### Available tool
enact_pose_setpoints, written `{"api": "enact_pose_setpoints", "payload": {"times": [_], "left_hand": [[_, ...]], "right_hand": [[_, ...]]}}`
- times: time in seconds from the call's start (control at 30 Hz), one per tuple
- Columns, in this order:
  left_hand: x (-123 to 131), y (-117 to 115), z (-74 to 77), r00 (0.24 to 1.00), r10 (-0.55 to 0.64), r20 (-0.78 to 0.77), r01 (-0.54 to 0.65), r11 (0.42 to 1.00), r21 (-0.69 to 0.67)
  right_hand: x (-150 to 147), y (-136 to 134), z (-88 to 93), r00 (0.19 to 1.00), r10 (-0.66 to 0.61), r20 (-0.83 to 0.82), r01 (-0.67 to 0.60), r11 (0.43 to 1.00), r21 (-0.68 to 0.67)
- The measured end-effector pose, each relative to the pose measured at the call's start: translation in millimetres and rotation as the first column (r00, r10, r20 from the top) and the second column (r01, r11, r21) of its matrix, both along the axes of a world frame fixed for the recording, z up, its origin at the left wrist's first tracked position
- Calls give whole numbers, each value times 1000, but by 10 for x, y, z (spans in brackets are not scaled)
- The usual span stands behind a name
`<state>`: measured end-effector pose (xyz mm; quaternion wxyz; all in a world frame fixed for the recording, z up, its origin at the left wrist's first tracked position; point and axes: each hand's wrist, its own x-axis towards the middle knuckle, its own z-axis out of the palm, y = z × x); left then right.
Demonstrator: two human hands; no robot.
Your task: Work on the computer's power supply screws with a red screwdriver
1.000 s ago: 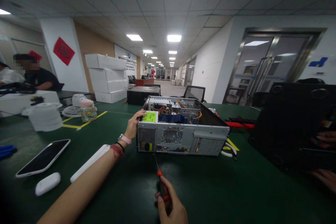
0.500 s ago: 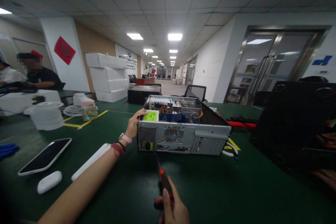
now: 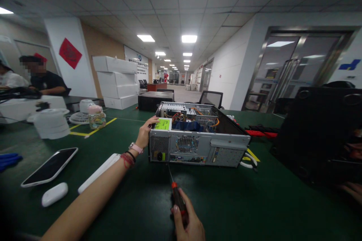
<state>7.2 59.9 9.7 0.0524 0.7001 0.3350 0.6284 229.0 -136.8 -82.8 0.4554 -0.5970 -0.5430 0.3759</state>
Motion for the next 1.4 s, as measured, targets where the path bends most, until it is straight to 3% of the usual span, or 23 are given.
{"api": "enact_pose_setpoints", "payload": {"times": [0.2, 0.4, 0.53, 0.67, 0.87, 1.4], "left_hand": [[6, -12, 11, 1000, 7, -1, -7, 1000, -15], [24, -39, 40, 1000, -1, 1, 1, 1000, -18], [26, -24, 35, 1000, 12, 4, -12, 1000, -15], [38, -27, 42, 1000, 16, -4, -16, 1000, -21], [68, -47, 63, 1000, 20, -6, -20, 1000, -21], [73, -42, 69, 1000, 20, 11, -20, 1000, -23]], "right_hand": [[-6, -30, 59, 996, -65, -57, 67, 997, 40], [-96, -82, 350, 979, -172, -107, 186, 972, 140], [-207, -77, 606, 990, -125, -72, 141, 944, 298], [-311, 6, 750, 983, -181, 33, 141, 856, 497], [-418, 112, 683, 962, -228, 149, 79, 760, 645], [-426, 107, 673, 950, -254, 184, 82, 767, 636]]}}
